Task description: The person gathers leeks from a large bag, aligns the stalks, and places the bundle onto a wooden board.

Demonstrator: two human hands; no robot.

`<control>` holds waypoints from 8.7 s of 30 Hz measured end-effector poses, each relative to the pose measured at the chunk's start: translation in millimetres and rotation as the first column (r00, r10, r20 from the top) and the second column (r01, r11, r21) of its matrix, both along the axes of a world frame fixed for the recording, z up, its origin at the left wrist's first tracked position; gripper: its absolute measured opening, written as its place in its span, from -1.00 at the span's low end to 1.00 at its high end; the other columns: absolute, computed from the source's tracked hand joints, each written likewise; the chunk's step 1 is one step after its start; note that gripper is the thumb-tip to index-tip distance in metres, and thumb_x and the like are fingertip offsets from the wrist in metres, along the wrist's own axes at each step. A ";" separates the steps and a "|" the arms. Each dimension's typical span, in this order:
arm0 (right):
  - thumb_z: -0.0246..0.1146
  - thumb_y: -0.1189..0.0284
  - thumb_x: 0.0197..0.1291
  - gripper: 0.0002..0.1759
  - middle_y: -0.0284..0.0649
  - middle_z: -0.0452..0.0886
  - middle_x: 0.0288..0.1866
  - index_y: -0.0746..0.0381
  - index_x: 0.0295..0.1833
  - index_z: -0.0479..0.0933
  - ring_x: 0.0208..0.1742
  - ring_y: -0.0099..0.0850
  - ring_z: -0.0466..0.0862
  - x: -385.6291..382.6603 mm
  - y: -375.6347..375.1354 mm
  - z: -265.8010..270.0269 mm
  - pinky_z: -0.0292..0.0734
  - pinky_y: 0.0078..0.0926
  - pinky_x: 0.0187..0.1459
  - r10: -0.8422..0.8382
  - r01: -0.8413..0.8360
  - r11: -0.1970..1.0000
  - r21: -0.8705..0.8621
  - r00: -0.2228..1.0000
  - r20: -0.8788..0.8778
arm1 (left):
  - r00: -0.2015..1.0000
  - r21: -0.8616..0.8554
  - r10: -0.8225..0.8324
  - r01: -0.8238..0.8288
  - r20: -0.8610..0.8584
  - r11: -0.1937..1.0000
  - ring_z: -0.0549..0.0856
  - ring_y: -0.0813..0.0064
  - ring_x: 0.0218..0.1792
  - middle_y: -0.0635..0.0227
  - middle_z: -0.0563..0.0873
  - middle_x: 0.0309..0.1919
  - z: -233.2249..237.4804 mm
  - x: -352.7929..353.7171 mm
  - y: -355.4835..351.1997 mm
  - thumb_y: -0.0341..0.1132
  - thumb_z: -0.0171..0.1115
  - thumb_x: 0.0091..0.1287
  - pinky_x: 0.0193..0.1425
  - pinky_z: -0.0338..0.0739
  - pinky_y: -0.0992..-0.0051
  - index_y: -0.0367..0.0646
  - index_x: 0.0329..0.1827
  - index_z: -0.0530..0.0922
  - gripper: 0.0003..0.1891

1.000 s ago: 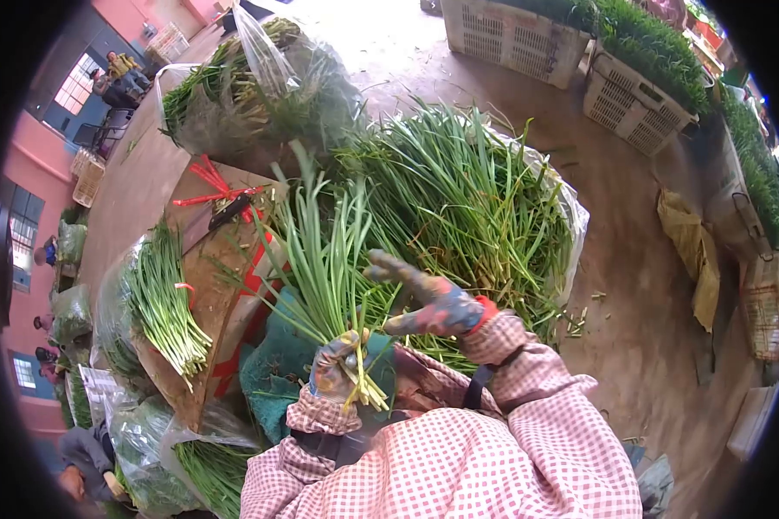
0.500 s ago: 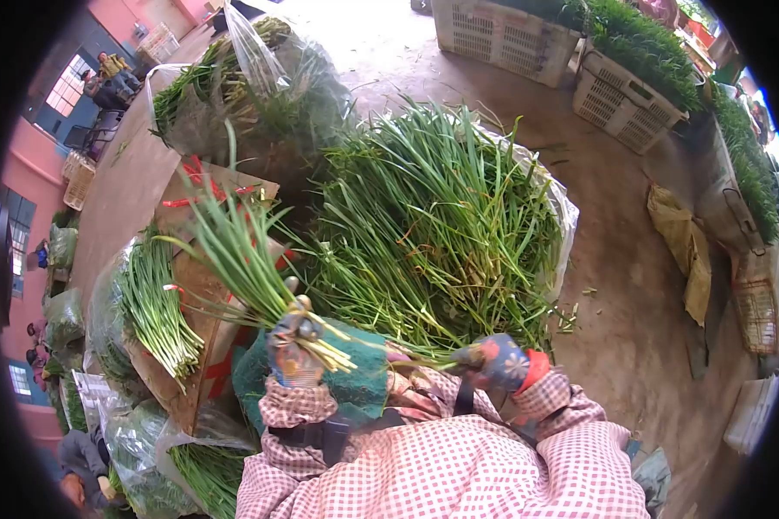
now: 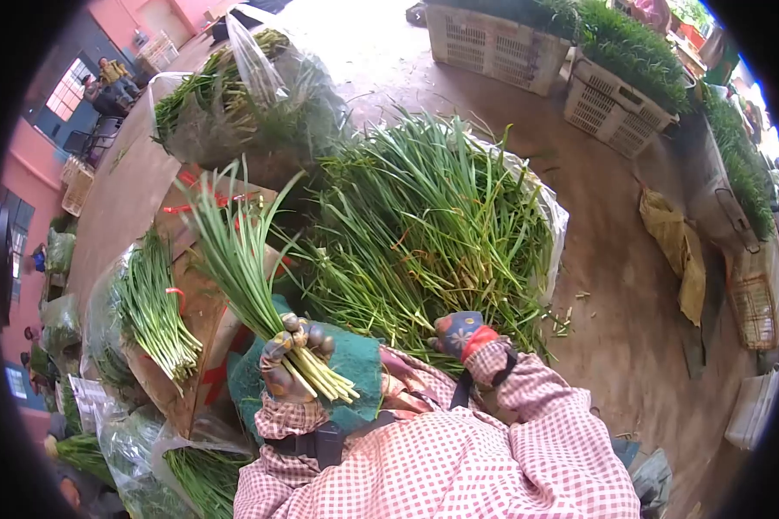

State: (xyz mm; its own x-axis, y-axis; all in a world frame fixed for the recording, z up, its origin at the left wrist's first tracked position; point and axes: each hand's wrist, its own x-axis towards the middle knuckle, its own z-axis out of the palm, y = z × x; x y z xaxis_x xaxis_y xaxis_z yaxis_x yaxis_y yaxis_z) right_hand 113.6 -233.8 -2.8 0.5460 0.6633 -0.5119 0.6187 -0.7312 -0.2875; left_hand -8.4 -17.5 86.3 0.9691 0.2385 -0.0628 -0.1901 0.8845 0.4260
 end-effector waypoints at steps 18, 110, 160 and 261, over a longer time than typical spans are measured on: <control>0.15 0.34 0.10 -0.75 -0.32 0.52 -0.61 0.36 -0.31 0.51 -0.68 -0.62 0.46 -33.3 15.6 61.1 0.36 -0.75 -0.57 0.339 0.901 0.389 0.193 0.055 -0.939 | 0.907 -0.103 -0.011 -0.036 -0.421 0.994 0.51 0.62 -0.65 0.24 0.62 -0.34 -15.9 5.5 -15.7 -0.45 0.08 0.17 -0.63 0.40 0.64 -0.21 -0.07 0.40 -0.75; 0.07 0.16 0.06 -0.71 -0.08 0.54 -0.55 0.17 -0.36 0.48 -0.51 -0.13 0.56 -16.1 61.9 17.3 0.43 -0.25 -0.49 -0.147 0.115 0.852 0.511 0.989 0.024 | 0.997 -0.095 -0.079 0.081 0.015 0.992 0.38 0.66 -0.68 0.31 0.58 -0.41 -16.4 -14.5 3.3 -0.44 -0.01 0.18 -0.55 0.27 0.57 -0.22 -0.01 0.37 -0.71; 0.22 0.26 -0.01 -0.74 -0.13 0.58 -0.49 0.19 -0.26 0.54 -0.55 -0.39 0.58 -5.2 36.3 18.9 0.45 -0.47 -0.45 -0.177 0.225 0.848 0.480 0.974 -0.143 | 0.981 0.022 -0.101 0.099 0.164 0.995 0.38 0.67 -0.70 0.48 0.50 -0.63 -17.0 -21.4 14.9 -0.33 -0.04 0.26 -0.58 0.26 0.58 -0.23 -0.04 0.35 -0.75; 0.17 0.40 -0.01 -0.83 -0.12 0.57 -0.47 0.18 -0.26 0.53 -0.47 -0.24 0.59 13.0 19.9 31.1 0.49 -0.42 -0.44 -0.443 0.290 0.565 0.773 0.896 -0.012 | 0.967 0.084 0.183 -0.170 -0.179 0.982 0.45 0.58 -0.60 0.31 0.59 -0.37 -10.7 -26.1 -0.4 -0.34 0.13 0.17 -0.53 0.33 0.53 -0.13 -0.05 0.42 -0.72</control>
